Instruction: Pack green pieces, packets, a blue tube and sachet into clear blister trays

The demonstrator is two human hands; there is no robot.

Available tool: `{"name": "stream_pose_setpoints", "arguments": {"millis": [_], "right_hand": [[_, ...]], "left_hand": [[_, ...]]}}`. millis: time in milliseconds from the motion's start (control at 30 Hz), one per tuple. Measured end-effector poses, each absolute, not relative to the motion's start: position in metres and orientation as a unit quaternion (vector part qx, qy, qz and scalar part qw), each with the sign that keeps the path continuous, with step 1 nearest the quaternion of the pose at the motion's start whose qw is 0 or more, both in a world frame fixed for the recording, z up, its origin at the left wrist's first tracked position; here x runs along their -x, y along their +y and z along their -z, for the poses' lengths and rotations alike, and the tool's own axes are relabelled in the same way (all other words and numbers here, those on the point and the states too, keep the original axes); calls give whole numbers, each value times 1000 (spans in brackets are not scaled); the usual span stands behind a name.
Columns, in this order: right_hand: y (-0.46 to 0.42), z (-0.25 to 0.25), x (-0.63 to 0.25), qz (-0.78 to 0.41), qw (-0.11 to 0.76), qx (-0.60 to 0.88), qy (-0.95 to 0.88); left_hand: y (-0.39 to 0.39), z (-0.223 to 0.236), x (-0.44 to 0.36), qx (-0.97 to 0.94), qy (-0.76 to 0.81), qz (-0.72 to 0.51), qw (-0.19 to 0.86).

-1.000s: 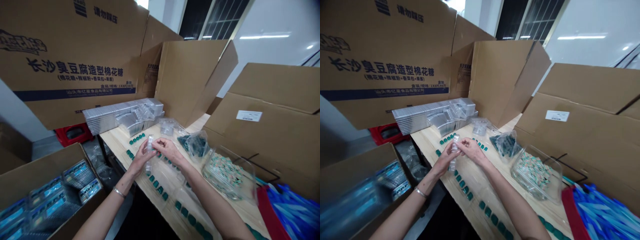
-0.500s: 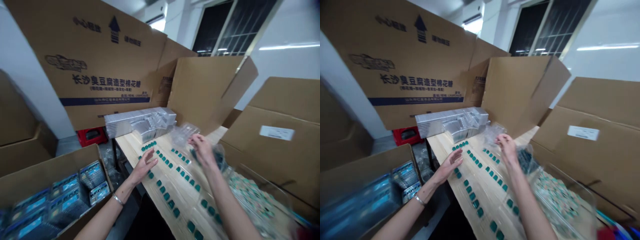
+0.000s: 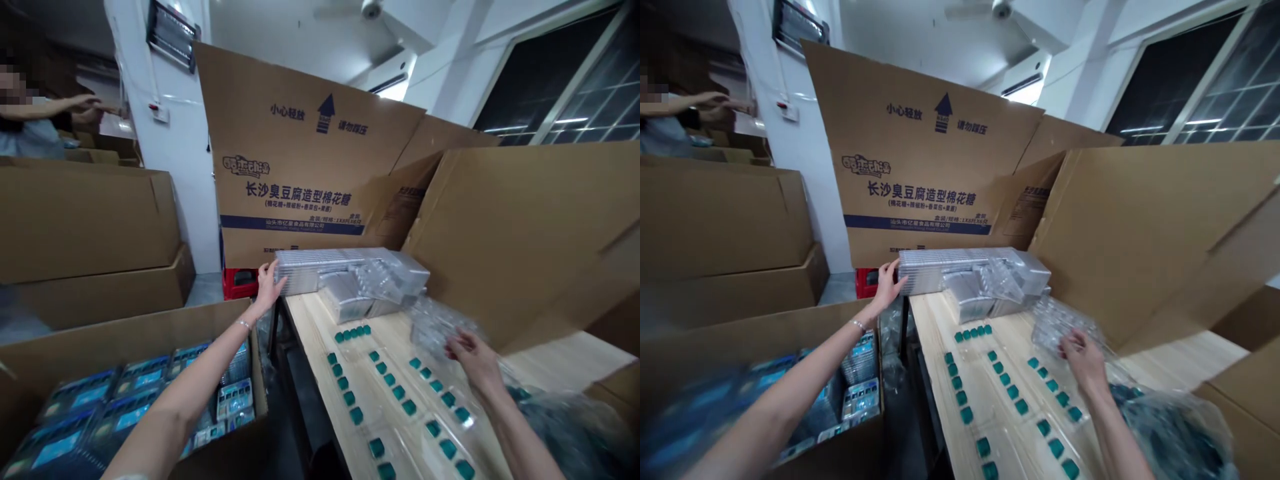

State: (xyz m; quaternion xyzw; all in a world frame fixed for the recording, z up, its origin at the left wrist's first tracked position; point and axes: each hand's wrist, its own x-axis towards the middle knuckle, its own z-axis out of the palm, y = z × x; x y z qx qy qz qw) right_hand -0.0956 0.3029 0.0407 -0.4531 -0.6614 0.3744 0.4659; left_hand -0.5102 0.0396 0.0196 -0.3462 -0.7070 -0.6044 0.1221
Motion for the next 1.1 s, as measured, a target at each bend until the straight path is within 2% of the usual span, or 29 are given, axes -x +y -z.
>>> {"name": "stream_pose_setpoints", "arguments": {"millis": [100,233,500,667,733,900,1100], "right_hand": [[263,-60,131,-398,396,386,-732],[224,-75,167,-384,349,324,-791],[200,-65,234,-255,337,170,-890],[183,-72,328,-157,323,56,-931],[175,-77,373,-133,283,14,-950],[173,-80,446,-86,191,15,-978],[185,-68,456,-90,206,14,-974]], "left_hand": [[50,-28,532,401,-712,560,137],[55,-29,543,456,-709,518,146],[56,-29,553,503,-691,492,167],[55,-29,548,503,-692,487,175],[55,-30,547,508,-693,479,177],[56,-31,553,522,-698,455,184],[61,-33,558,534,-703,438,167]]}}
